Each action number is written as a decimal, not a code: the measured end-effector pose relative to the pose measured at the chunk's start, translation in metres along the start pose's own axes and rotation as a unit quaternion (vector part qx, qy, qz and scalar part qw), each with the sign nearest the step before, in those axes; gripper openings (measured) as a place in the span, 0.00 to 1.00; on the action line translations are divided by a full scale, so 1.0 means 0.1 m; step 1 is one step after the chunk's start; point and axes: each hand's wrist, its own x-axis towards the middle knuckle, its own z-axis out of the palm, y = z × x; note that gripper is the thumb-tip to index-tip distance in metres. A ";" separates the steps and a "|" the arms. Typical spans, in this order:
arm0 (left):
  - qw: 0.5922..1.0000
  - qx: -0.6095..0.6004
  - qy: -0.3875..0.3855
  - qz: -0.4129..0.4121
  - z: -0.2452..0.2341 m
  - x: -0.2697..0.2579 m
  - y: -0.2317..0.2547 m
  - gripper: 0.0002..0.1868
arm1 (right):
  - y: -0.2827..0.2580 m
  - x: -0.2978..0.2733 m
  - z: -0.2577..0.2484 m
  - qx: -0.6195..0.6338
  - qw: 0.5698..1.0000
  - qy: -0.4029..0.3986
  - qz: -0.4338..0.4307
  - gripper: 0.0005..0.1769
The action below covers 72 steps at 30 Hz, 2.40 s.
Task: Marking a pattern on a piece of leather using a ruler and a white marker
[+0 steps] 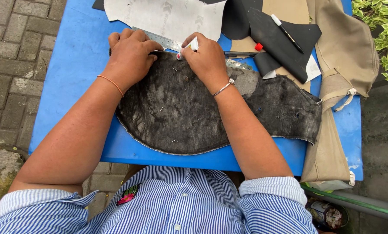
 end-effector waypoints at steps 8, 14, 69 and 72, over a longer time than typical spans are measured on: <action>0.999 0.010 0.024 0.035 0.00 -0.02 0.06 0.18 | 0.07 -0.07 -0.08 -0.044 0.998 0.024 -0.038 0.05; 0.998 0.001 0.031 0.051 -0.04 -0.03 0.14 0.17 | 0.17 -0.07 -0.11 -0.065 0.998 0.020 -0.016 0.07; 0.994 -0.043 -0.079 0.069 -0.02 0.08 0.71 0.16 | 0.44 -0.46 -0.25 0.119 0.987 -0.042 -0.096 0.04; 0.995 -0.025 -0.074 0.069 -0.07 0.08 0.75 0.15 | 0.41 -0.47 -0.35 0.095 0.993 0.027 -0.063 0.04</action>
